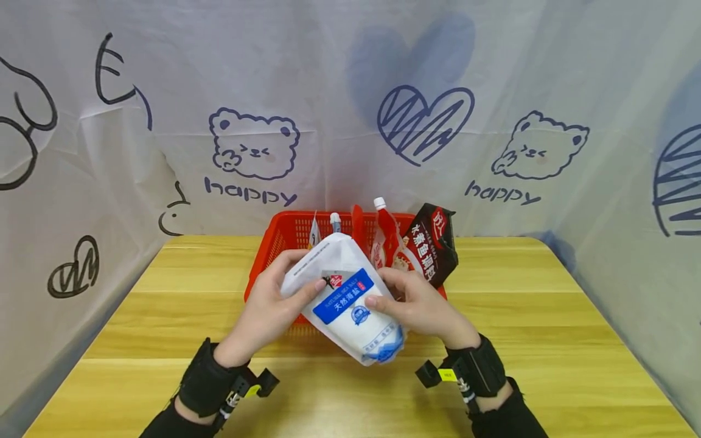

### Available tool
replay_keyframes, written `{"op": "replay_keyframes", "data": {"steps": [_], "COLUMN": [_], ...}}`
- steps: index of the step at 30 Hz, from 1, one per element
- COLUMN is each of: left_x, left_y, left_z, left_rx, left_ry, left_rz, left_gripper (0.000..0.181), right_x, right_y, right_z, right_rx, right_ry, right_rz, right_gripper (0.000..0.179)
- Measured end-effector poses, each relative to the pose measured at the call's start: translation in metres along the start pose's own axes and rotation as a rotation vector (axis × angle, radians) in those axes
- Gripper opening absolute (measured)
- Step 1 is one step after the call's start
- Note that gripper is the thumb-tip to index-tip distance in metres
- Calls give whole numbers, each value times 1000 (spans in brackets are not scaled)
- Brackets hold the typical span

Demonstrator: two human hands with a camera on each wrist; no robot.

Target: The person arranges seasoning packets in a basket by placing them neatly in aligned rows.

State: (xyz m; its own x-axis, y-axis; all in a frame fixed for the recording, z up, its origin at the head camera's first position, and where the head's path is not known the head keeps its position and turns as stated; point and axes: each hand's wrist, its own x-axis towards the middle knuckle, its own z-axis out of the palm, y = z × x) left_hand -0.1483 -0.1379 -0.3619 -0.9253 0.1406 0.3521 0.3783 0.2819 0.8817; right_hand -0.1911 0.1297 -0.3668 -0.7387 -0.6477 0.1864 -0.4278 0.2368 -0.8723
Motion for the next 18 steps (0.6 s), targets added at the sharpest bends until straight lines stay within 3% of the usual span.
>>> {"op": "replay_keyframes", "data": {"steps": [4, 11, 18], "left_x": [0, -1, 0], "left_y": [1, 0, 2], "left_z": [-1, -8, -14], "left_rx": [56, 200, 266], "left_ry": [3, -87, -206], "left_rz": [-13, 82, 0], "left_gripper": [39, 30, 38], "right_x": [0, 3, 5], "right_y": [-1, -4, -5], "right_z": [1, 6, 12], "right_rx": [-5, -74, -75], "right_ry": [-15, -127, -174], "right_rz": [15, 49, 36], "right_gripper": [36, 33, 30]}}
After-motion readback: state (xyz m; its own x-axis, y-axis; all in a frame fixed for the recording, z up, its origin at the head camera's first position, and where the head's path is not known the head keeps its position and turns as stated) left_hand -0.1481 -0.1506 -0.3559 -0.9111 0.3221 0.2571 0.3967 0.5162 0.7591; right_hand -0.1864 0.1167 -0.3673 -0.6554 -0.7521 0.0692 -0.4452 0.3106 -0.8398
